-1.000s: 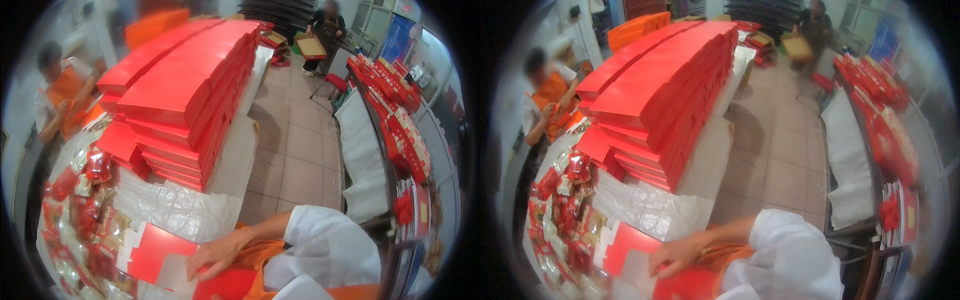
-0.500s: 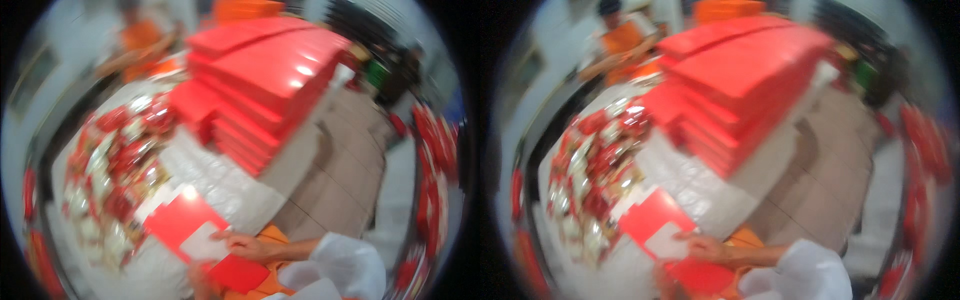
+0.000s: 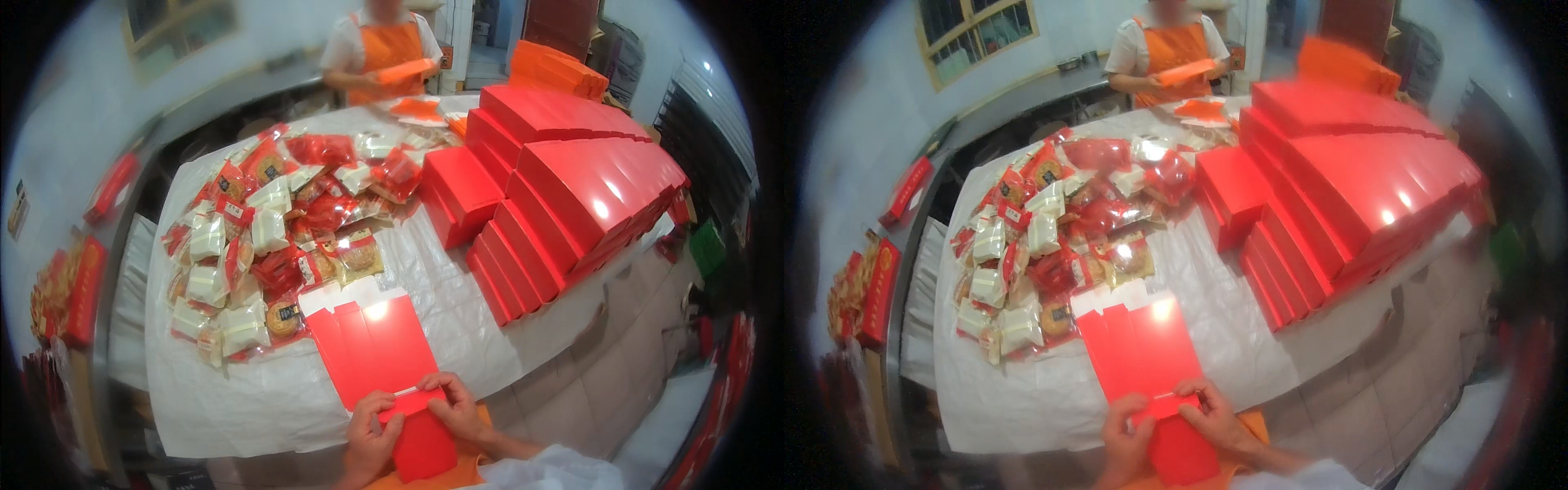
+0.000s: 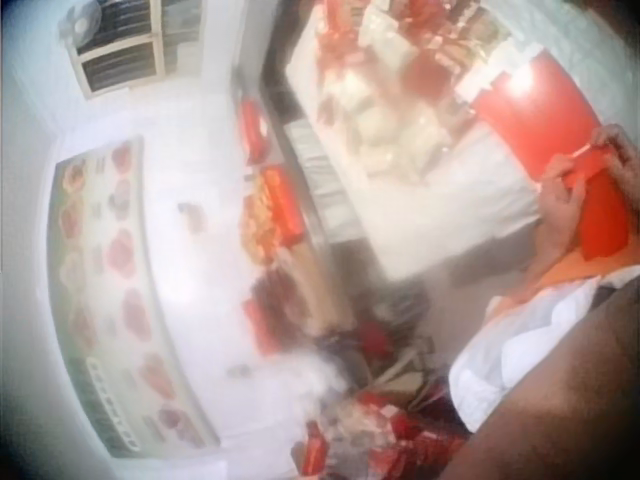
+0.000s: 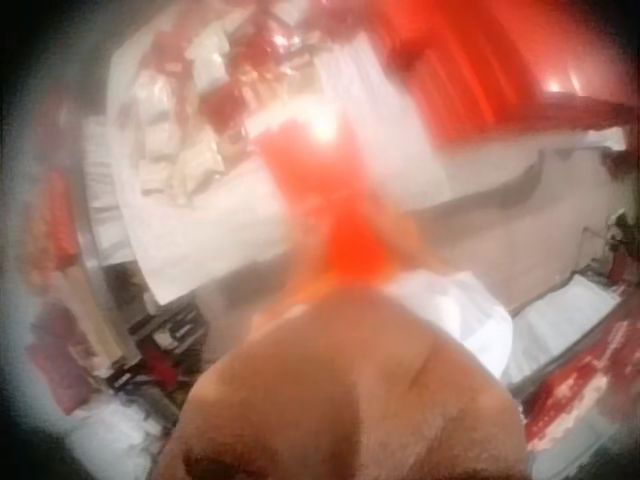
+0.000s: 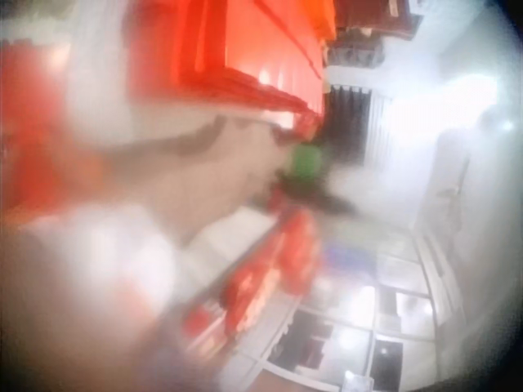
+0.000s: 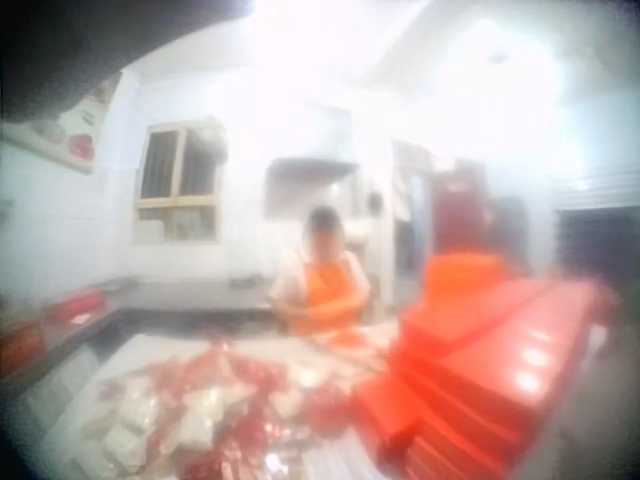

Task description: The person assembles red cardboard boxes by folding and tucking the flaps. They repeatedly pick up flat red sheets, fold them into box shapes, and place the finished boxes on a stack. Packaged food items are visible on the table nearby.

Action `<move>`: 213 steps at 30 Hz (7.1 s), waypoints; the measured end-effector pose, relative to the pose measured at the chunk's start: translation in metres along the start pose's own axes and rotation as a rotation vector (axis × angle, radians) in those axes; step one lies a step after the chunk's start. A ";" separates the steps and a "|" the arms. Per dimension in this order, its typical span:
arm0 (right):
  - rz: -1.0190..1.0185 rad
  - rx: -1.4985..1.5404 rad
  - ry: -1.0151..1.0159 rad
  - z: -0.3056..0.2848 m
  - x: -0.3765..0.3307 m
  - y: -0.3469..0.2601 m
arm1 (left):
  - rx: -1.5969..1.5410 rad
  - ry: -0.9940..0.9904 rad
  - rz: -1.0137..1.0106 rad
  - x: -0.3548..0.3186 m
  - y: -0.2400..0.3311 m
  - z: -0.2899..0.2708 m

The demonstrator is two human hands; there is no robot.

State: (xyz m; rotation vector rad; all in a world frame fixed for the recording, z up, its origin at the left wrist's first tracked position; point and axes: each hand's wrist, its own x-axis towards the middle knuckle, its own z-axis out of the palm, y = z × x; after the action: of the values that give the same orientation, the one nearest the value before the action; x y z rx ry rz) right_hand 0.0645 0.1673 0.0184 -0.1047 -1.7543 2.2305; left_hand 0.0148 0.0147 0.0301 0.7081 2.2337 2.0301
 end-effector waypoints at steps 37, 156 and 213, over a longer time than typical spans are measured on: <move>0.419 -0.746 -0.709 -0.040 0.090 -0.093 | -0.182 -0.028 -0.320 0.042 0.017 -0.021; -0.160 0.014 -0.235 -0.005 0.007 0.032 | -0.002 -0.059 0.225 -0.007 -0.033 -0.014; -0.055 -0.090 -0.266 -0.013 0.002 0.027 | 0.170 0.027 0.249 -0.024 -0.056 0.005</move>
State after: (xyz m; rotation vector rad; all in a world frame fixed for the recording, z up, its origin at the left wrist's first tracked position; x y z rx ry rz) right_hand 0.0607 0.1746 -0.0111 0.2292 -1.9665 2.2088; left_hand 0.0210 0.0090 -0.0301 1.0264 2.4666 1.9736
